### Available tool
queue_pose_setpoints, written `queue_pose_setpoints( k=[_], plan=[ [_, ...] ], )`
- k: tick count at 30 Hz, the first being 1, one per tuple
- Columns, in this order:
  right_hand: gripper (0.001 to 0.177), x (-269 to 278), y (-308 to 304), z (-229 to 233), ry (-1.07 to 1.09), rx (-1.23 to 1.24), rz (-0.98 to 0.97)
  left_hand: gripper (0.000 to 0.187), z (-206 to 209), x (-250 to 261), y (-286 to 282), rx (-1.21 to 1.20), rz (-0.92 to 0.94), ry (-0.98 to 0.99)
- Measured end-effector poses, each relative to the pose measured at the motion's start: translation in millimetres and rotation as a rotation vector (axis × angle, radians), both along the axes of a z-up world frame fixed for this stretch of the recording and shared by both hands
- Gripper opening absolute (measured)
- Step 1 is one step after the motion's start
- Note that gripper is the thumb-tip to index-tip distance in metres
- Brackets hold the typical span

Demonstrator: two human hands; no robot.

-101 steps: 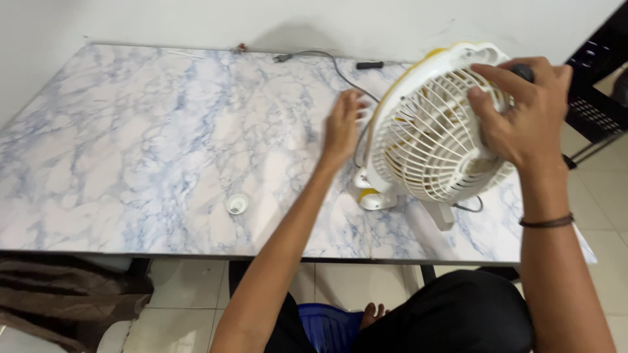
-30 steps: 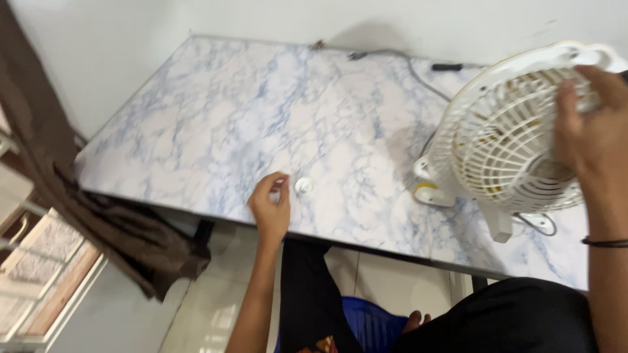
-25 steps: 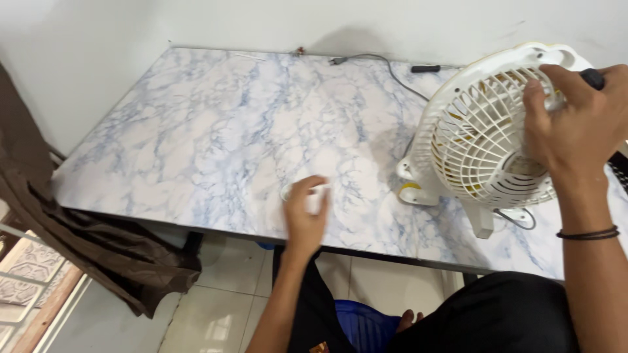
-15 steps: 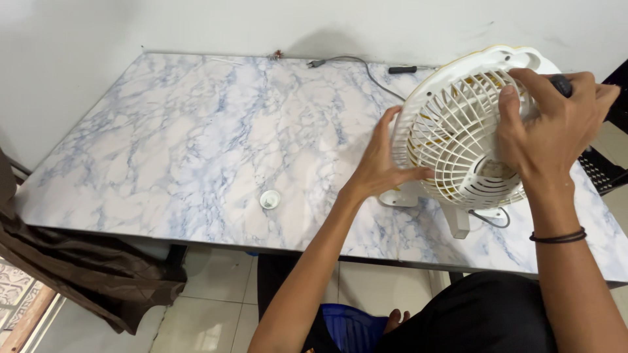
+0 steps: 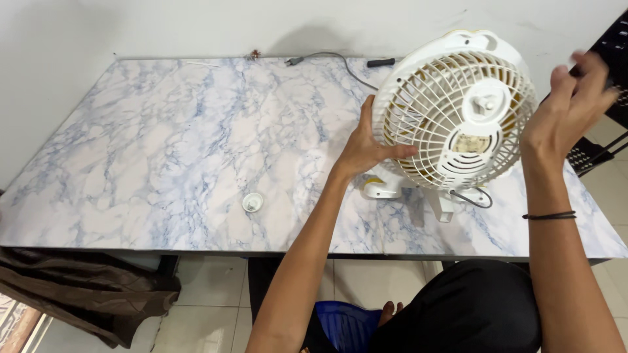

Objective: The person disassembles a small electric fan on a marble-patterned table. They remove the front grille, then use a screwdriver to loosen screws on the base and rear housing, repeatedly flipping the fan to access different fasteners.

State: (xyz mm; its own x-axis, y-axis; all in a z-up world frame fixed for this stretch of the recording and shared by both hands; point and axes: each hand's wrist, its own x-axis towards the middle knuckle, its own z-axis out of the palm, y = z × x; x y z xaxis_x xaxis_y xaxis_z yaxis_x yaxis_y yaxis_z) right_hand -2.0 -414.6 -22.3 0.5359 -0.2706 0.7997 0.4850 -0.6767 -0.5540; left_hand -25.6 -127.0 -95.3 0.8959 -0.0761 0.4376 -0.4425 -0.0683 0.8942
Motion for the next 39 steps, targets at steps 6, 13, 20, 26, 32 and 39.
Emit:
queue_pose_setpoints(
  k=[6, 13, 20, 26, 32, 39],
  plan=[
    [0.067, 7, 12, -10, 0.600, 0.313, 0.246, 0.138, 15, -1, 3, -0.110, 0.021, 0.149],
    [0.077, -7, 40, 1, 0.703, 0.167, 0.415, 0.121, 14, -39, 14, -0.059, 0.130, 0.120],
    [0.073, -12, 69, -2, 0.672, 0.032, 0.486, 0.112, -13, -94, 32, -0.179, 0.087, 0.028],
    [0.062, -8, 97, -14, 0.809, -0.185, 0.415, 0.111, -52, -135, 29, -0.141, 0.196, 0.062],
    [0.060, 4, 97, -26, 0.874, -0.218, 0.410, 0.101, -53, -142, 34, -0.103, 0.263, 0.092],
    [0.043, -3, 84, -23, 0.303, -0.389, 0.305, 0.101, -60, -142, 59, -0.136, 0.158, 0.227]
  ],
)
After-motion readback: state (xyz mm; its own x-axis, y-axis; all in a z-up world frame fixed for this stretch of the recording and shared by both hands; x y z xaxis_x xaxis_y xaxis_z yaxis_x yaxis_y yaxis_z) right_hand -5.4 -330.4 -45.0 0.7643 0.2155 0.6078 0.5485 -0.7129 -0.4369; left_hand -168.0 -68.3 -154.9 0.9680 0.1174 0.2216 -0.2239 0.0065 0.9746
